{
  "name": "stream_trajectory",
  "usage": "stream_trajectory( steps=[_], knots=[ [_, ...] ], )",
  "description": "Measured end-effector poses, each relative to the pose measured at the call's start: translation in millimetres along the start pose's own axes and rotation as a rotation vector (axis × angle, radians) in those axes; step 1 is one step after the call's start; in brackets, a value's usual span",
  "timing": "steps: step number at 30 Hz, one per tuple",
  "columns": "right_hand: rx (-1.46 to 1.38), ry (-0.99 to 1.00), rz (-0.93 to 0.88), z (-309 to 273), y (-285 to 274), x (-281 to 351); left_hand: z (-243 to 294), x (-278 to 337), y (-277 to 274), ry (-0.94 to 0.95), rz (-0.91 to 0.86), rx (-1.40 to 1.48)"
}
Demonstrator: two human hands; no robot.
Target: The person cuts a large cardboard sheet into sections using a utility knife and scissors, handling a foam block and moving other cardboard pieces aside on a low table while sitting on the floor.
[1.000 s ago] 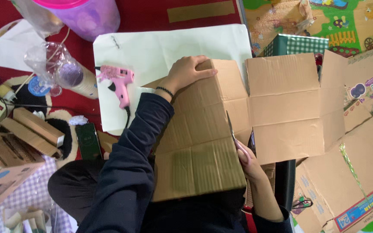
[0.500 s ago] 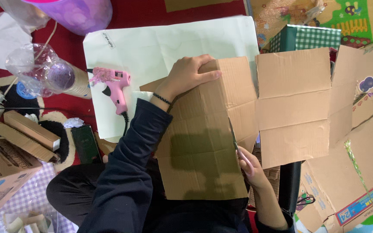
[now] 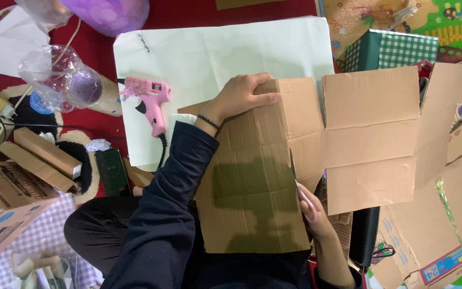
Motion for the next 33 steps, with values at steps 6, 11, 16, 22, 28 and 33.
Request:
stream_trajectory(
  steps=[6, 11, 16, 22, 28, 33],
  knots=[
    [-0.047, -0.078, -0.010, 8, 4, -9, -7, 5, 6, 0.114, 0.048, 0.147],
    [-0.147, -0.070, -0.002, -25, 22, -11, -9, 2, 7, 0.130, 0.043, 0.162],
    [-0.159, -0.062, 0.023, 10, 4, 2, -13, 0, 8, 0.132, 0.048, 0.125],
    [-0.182, 0.004, -0.004, 25, -11, 5, -16, -6, 13, 0.123, 0.060, 0.065],
    [-0.213, -0.029, 0.044, 34, -10, 5, -25, -12, 17, 0.097, 0.076, 0.072],
    [-0.220, -0.046, 0.080, 39, -7, 3, -30, -14, 18, 0.092, 0.053, 0.071]
  ],
)
Point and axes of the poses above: each hand's wrist, its own x-axis away from the middle knuckle, its own y-axis out of the palm, z = x × y, the point moved 5 cm from there along -x, towards the middle knuckle, and after that the axes turned 15 degrees about -z, right-handed, at the moved point
